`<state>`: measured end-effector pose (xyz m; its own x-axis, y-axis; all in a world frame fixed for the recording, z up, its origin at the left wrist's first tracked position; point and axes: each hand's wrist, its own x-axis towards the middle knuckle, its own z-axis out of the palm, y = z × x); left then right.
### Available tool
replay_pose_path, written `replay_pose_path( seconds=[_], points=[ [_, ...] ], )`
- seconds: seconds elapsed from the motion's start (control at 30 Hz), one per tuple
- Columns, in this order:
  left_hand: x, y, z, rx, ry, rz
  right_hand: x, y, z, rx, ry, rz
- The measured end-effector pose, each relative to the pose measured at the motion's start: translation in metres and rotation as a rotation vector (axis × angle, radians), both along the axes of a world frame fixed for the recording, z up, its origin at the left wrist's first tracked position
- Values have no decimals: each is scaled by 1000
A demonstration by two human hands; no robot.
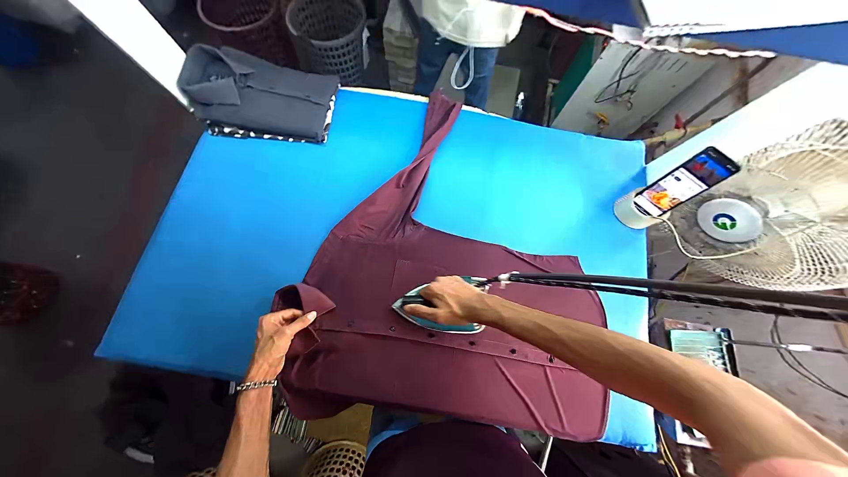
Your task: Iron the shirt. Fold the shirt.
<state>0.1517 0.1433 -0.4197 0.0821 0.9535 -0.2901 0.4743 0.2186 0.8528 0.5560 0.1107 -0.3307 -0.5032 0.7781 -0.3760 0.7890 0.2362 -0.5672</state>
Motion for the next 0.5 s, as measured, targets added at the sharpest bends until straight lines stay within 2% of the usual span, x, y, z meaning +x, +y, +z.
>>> replay_pose_path(
  seconds=[0.1, 0.17, 0.23, 0.27, 0.33, 0.4, 0.47, 0.5],
  points=[
    [0, 3, -4, -8, 21, -23, -16, 29, 0, -33, 17, -57],
    [1, 4, -4, -10, 53, -35, -11, 30, 2, -57, 9, -45],
    [6, 5, -1, 19, 183, -52, 6, 12, 5, -65, -9, -1],
    [14, 5, 4, 45, 314, -44, 21, -3, 6, -68, -13, 13],
    [45, -1, 25, 114, 618, 38, 58, -40, 6, -38, -12, 9],
    [93, -10, 42, 277, 780, 135, 103, -80, 5, -3, -11, -57],
    [152, -9, 55, 416, 743, 125, 149, -116, 1, 36, -32, -152],
    [186, -7, 62, 416, 678, 49, 171, -130, 0, 40, -57, -199]
  ],
)
